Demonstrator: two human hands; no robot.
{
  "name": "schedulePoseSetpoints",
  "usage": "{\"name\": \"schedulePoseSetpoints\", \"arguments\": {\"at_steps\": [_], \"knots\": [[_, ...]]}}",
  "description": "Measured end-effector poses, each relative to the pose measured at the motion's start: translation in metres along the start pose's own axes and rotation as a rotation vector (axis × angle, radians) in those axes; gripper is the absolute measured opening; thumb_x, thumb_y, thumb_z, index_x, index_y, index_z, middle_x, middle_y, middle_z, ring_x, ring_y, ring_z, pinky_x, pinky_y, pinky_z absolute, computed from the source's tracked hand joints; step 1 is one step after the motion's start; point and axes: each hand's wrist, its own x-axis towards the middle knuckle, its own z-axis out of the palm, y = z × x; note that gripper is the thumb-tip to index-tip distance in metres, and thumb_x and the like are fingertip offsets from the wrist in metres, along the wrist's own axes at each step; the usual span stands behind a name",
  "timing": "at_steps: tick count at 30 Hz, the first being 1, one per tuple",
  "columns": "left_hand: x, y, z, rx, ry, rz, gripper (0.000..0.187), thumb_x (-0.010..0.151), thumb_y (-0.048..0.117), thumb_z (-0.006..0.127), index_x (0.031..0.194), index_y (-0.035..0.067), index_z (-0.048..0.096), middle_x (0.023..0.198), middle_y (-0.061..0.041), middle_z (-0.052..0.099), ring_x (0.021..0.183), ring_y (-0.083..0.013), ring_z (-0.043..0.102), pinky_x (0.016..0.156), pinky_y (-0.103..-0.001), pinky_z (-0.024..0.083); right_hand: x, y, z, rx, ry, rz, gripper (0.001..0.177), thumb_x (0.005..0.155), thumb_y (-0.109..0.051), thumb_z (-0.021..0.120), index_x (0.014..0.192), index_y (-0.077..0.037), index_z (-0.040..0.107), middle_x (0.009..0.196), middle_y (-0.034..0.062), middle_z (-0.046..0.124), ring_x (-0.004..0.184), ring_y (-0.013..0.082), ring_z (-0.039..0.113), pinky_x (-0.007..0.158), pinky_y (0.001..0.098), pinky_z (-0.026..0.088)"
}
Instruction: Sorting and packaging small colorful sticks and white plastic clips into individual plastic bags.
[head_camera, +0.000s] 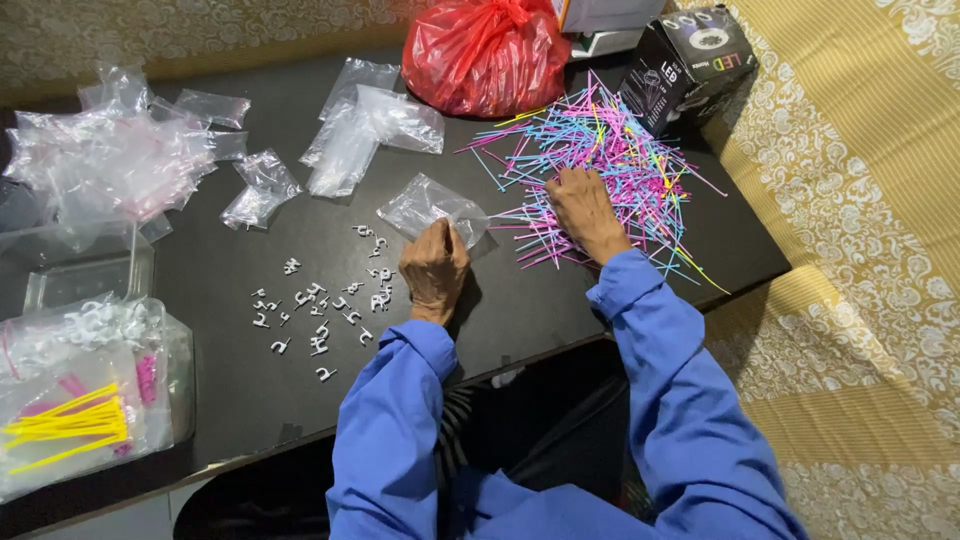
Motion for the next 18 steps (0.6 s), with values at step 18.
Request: {"name": "schedulePoseSetpoints", "arguments": {"at_steps": [18], "knots": [[0.005, 0.006, -0.010, -0.025, -0.010, 0.015, 0.004, 0.085, 0.011, 0.072, 0.088, 0.011, 0.069, 0.053, 0.000, 0.053, 0.048, -0.0200, 0.063, 0.050, -0.032, 0.048, 0.022, 0.019, -0.065, 0.755, 0.331, 0.287, 0.005, 0.101, -0.021, 0.074, 0.103, -0.022, 0.070, 0.112, 0.0011, 0.073, 0.108, 0.0262, 0.069, 0.102, 0.0417, 0.044]]}}
